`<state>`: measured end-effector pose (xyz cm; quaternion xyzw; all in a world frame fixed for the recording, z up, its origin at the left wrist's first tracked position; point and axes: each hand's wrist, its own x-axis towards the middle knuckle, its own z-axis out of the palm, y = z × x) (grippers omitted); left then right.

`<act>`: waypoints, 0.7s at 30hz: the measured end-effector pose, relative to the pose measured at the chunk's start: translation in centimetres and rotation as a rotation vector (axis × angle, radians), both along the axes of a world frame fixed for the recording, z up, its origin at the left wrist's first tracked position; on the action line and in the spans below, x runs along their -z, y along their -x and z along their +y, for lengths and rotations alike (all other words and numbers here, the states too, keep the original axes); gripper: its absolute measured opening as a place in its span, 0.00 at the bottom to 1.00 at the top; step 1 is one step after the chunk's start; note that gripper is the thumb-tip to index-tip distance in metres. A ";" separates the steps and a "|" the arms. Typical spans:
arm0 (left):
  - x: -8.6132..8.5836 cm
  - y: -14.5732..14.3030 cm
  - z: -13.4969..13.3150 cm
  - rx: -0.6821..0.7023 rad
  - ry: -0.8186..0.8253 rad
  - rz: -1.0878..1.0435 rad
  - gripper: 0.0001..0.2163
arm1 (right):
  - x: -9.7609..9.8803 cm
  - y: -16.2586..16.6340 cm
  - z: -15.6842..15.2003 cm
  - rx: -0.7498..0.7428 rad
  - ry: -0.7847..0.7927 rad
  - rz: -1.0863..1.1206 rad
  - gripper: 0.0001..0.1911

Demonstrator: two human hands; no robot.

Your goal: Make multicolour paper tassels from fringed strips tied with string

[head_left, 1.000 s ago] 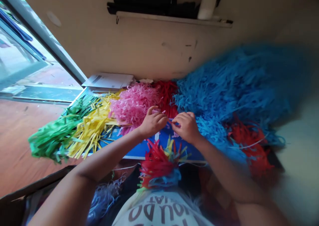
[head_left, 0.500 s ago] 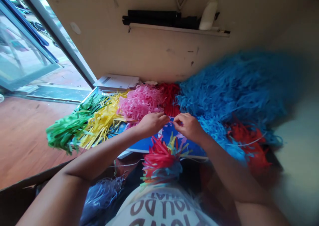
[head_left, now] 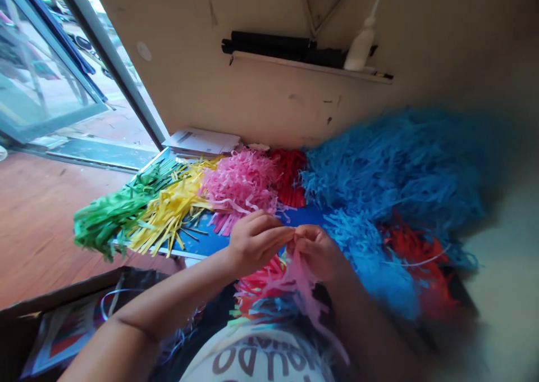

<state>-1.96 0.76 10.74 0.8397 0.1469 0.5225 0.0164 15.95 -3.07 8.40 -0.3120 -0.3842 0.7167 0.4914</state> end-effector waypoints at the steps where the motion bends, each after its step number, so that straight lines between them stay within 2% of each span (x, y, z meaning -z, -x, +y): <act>1: 0.4 -0.2 -0.4 -0.014 0.067 -0.043 0.03 | 0.4 0.4 -0.3 0.062 0.006 0.035 0.19; 5: 1.9 -0.9 -1.9 -0.061 0.324 -0.161 0.02 | 1.7 1.7 -1.1 0.272 0.002 0.103 0.17; 8: 2.8 -1.3 -2.2 -0.055 0.449 -0.195 0.03 | 2.2 2.0 -1.2 0.359 0.030 0.128 0.16; 15: 3.9 -2.0 -1.6 0.064 0.555 -0.202 0.04 | 2.7 1.5 -0.6 0.420 0.033 0.124 0.13; 18: 4.0 -2.4 -1.3 0.046 0.570 -0.199 0.04 | 3.0 1.3 -0.5 0.433 0.039 0.152 0.13; 21: 4.2 -2.6 -0.9 -0.015 0.499 -0.170 0.03 | 3.4 1.0 -0.5 0.438 0.102 0.120 0.15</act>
